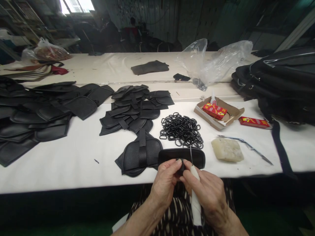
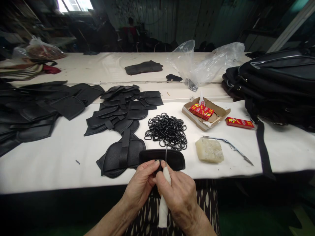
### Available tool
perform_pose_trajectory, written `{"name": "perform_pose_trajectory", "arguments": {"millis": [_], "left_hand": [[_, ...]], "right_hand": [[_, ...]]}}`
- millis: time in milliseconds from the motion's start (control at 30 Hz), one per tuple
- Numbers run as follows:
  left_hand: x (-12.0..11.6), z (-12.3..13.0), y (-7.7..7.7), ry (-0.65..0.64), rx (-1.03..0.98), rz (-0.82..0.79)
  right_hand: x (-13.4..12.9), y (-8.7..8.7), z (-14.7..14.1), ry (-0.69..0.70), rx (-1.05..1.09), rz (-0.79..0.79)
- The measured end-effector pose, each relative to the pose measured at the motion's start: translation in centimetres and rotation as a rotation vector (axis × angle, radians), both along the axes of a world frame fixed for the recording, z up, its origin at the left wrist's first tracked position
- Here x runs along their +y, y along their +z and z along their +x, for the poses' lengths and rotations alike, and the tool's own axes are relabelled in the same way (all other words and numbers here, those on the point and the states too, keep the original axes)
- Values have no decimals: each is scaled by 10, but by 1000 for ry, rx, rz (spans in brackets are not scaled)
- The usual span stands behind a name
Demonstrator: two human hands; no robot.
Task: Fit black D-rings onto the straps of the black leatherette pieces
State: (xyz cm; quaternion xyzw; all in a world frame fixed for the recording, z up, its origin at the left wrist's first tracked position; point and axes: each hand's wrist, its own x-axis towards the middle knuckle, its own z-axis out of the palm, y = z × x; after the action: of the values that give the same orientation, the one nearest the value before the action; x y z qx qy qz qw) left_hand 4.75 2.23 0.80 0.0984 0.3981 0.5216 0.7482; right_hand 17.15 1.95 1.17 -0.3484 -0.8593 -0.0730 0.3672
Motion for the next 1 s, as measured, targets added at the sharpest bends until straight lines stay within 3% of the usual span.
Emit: {"name": "perform_pose_trajectory", "arguments": {"millis": [167,733,1000], "left_hand": [[-1,-2,-1,-72,47,53],[-2,-3,-2,-105,84,102],[-2,-3,-2,-77,97,46]], "right_hand": [[2,3,5,37,-34,4],[5,-1,5,97,55,-71],[-12,11,11,-16,127,-20]]}}
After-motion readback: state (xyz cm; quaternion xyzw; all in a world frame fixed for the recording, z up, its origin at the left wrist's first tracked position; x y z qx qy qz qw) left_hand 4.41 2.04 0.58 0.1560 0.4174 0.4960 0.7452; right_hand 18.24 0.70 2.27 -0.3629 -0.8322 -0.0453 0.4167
